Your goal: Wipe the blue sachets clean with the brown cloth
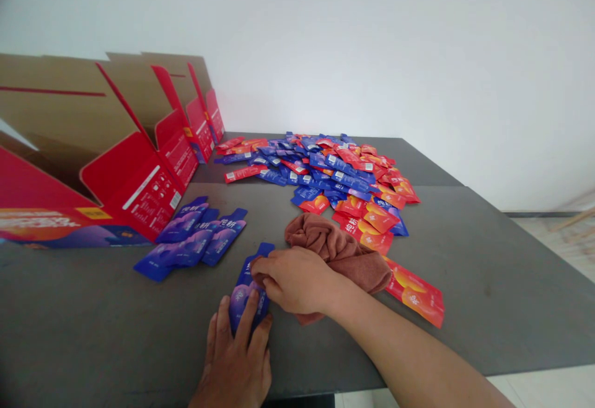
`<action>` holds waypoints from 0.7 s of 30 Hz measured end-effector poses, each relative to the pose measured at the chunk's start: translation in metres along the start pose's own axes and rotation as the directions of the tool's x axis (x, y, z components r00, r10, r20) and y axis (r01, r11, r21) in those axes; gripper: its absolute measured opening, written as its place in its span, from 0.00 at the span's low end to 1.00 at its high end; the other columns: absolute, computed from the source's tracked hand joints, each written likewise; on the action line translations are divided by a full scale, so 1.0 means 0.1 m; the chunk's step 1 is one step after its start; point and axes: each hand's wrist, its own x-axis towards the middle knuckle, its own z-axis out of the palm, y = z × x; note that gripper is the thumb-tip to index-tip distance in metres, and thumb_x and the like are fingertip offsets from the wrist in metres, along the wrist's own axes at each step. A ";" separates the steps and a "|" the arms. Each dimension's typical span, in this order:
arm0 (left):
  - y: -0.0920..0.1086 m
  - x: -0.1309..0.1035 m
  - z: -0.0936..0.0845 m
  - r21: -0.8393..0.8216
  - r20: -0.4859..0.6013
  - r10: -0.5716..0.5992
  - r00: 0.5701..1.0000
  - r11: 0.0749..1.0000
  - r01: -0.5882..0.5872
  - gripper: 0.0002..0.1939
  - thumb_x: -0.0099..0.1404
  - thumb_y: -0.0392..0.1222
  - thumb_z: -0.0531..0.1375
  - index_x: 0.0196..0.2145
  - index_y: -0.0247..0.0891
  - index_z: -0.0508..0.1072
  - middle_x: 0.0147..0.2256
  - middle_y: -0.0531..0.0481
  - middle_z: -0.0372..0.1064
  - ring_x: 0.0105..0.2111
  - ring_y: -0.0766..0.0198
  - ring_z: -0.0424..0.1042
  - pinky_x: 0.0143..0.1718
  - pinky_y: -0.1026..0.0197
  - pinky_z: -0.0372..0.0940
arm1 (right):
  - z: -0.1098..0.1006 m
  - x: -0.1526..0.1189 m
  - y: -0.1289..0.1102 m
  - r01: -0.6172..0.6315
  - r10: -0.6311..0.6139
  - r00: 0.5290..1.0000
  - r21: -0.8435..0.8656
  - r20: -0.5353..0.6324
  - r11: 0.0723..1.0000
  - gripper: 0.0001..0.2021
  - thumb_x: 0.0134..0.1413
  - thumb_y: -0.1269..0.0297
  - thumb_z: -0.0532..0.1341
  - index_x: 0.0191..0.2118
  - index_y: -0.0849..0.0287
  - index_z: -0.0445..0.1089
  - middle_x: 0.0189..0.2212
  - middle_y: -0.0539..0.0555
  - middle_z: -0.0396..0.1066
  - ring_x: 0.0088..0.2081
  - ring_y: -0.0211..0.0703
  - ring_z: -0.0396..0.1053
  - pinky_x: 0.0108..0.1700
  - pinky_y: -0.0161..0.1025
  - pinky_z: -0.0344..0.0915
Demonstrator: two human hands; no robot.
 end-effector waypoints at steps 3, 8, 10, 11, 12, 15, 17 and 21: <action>0.00 0.01 0.00 0.001 0.000 -0.006 1.000 1.000 0.006 0.18 0.47 0.41 0.66 0.39 0.44 0.75 0.53 0.49 0.65 0.55 0.34 0.55 0.53 0.37 0.58 | -0.01 0.00 0.00 0.035 -0.035 0.999 0.000 0.000 0.999 0.12 0.59 0.66 0.50 0.45 0.54 0.66 0.38 0.51 0.70 0.36 0.41 0.66 0.35 0.37 0.54; 0.00 0.01 -0.01 -0.001 -0.005 0.014 1.000 1.000 -0.014 0.20 0.48 0.41 0.66 0.41 0.43 0.74 0.53 0.48 0.64 0.55 0.33 0.54 0.53 0.36 0.57 | -0.02 -0.01 0.00 0.044 -0.044 0.999 0.015 0.023 0.999 0.10 0.59 0.66 0.49 0.41 0.55 0.66 0.36 0.51 0.70 0.37 0.41 0.67 0.37 0.36 0.56; 0.00 0.00 0.00 0.001 -0.005 0.015 1.000 1.000 -0.015 0.21 0.47 0.42 0.66 0.42 0.44 0.73 0.53 0.48 0.64 0.55 0.33 0.54 0.53 0.36 0.57 | -0.02 -0.01 0.00 0.028 -0.029 0.999 0.018 0.025 0.999 0.10 0.59 0.66 0.49 0.41 0.55 0.67 0.37 0.52 0.70 0.38 0.41 0.67 0.38 0.37 0.56; -0.01 0.00 0.00 0.001 -0.005 0.016 1.000 1.000 -0.016 0.21 0.47 0.42 0.66 0.42 0.44 0.73 0.53 0.48 0.64 0.55 0.33 0.54 0.53 0.36 0.57 | -0.02 -0.01 -0.01 0.018 -0.018 1.000 0.022 0.024 1.000 0.10 0.59 0.66 0.49 0.41 0.56 0.67 0.37 0.52 0.70 0.38 0.41 0.67 0.39 0.37 0.56; -0.01 0.00 0.00 0.000 -0.006 0.015 1.000 1.000 -0.015 0.20 0.48 0.42 0.66 0.42 0.44 0.73 0.53 0.49 0.64 0.55 0.33 0.54 0.53 0.36 0.57 | -0.02 -0.01 -0.01 0.008 -0.009 1.000 0.026 0.022 1.000 0.10 0.59 0.66 0.49 0.41 0.56 0.67 0.38 0.52 0.70 0.38 0.42 0.67 0.39 0.37 0.56; -0.01 -0.01 0.01 -0.002 -0.014 0.012 1.000 1.000 -0.012 0.19 0.49 0.42 0.65 0.41 0.44 0.74 0.54 0.49 0.64 0.56 0.34 0.54 0.53 0.36 0.57 | 0.00 -0.01 0.00 0.000 -0.001 1.000 0.036 0.016 0.999 0.11 0.59 0.67 0.49 0.41 0.56 0.67 0.38 0.53 0.70 0.39 0.41 0.67 0.40 0.37 0.56; -0.01 -0.01 0.01 -0.001 -0.018 0.012 1.000 1.000 -0.012 0.19 0.49 0.42 0.65 0.41 0.44 0.74 0.54 0.49 0.64 0.56 0.34 0.54 0.53 0.37 0.57 | 0.01 -0.01 0.01 0.006 -0.006 1.000 0.032 0.000 0.999 0.11 0.59 0.66 0.50 0.43 0.56 0.67 0.38 0.53 0.70 0.39 0.41 0.67 0.40 0.37 0.56; -0.01 0.00 0.00 0.000 -0.009 0.018 1.000 1.000 -0.018 0.19 0.48 0.43 0.66 0.41 0.45 0.74 0.54 0.49 0.64 0.55 0.33 0.54 0.52 0.36 0.58 | 0.02 -0.01 0.02 0.014 -0.013 1.000 0.014 -0.020 1.000 0.12 0.59 0.65 0.49 0.45 0.54 0.66 0.37 0.52 0.70 0.38 0.42 0.67 0.37 0.37 0.55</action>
